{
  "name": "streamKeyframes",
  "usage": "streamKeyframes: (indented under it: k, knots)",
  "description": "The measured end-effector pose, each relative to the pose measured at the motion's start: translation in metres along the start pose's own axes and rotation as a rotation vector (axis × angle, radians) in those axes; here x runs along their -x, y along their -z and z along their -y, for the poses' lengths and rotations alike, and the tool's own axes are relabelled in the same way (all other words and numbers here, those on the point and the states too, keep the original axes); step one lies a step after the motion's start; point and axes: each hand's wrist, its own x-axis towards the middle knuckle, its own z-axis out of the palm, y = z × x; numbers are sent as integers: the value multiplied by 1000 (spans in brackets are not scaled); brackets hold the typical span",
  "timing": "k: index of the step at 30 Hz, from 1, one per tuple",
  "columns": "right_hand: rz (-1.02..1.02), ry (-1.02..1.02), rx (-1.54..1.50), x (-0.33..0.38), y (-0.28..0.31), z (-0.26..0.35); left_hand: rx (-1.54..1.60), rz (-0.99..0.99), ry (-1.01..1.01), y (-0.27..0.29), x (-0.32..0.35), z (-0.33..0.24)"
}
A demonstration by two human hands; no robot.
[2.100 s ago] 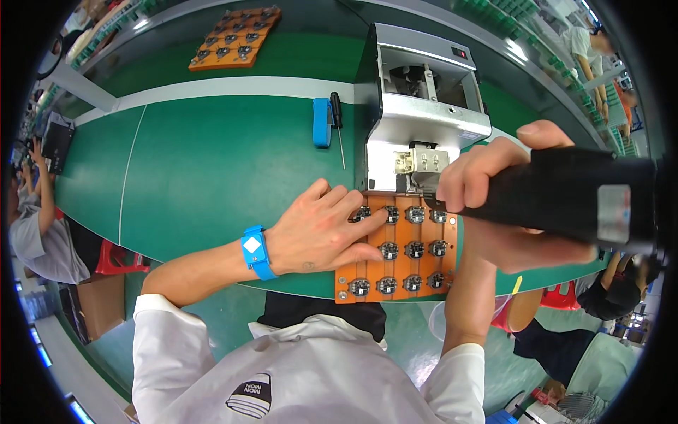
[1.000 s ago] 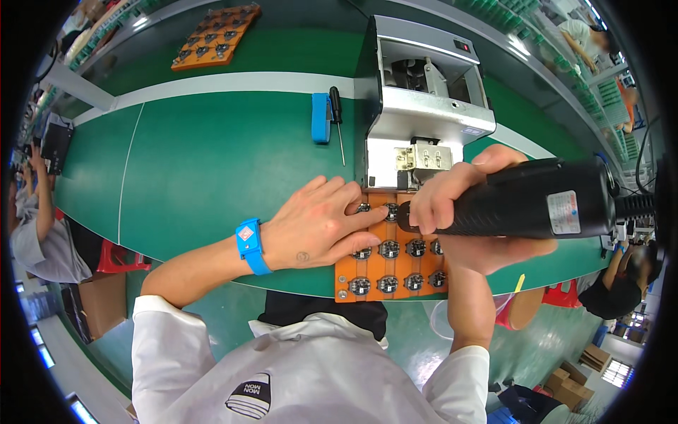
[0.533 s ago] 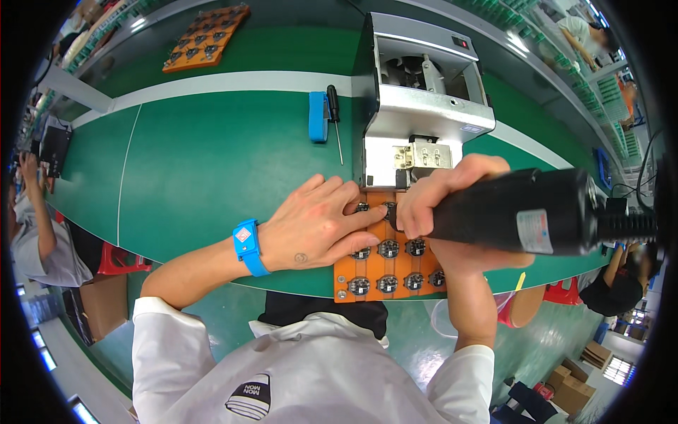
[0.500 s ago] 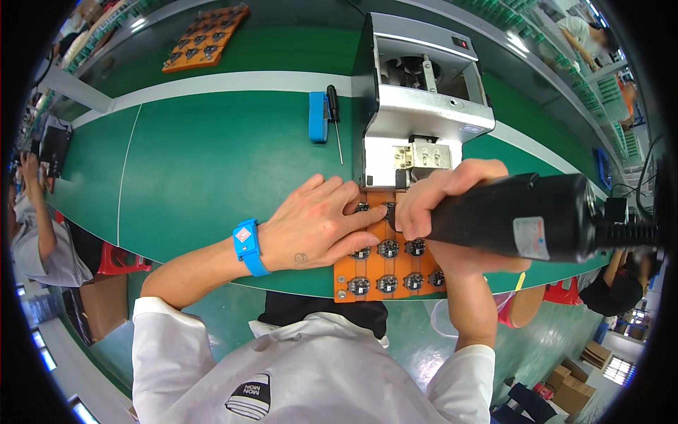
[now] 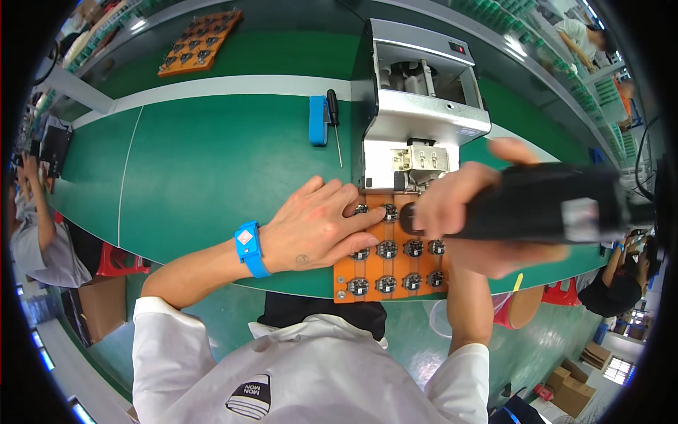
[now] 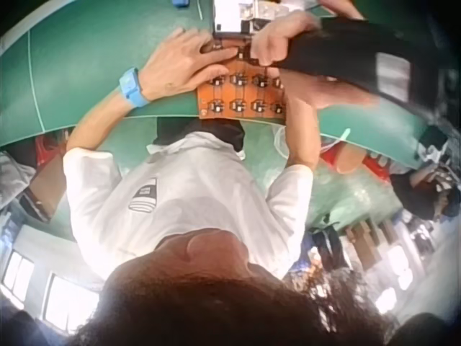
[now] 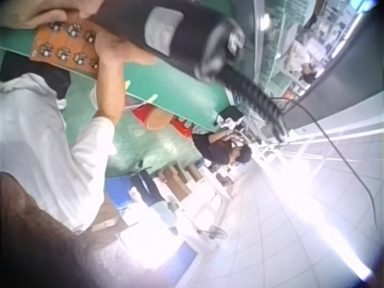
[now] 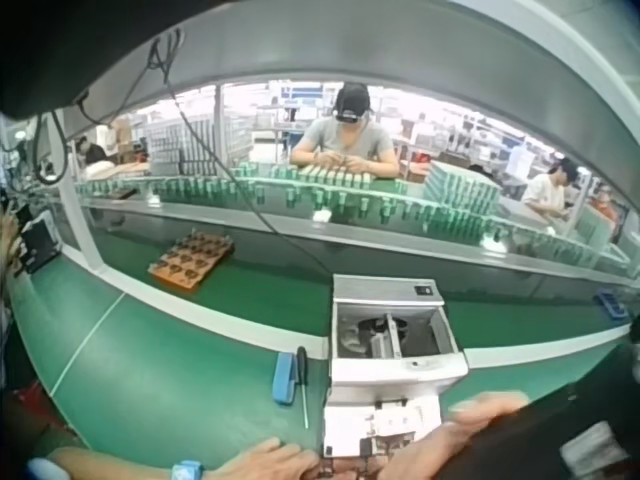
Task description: Use an electric screwdriver to drive screws into components on a printed circuit board array.
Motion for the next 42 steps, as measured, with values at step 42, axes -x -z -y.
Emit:
streamKeyframes:
  k: [42]
  knots:
    - [-78, 65, 248, 8, -14, 14, 69, -107, -393, -6, 1, 3]
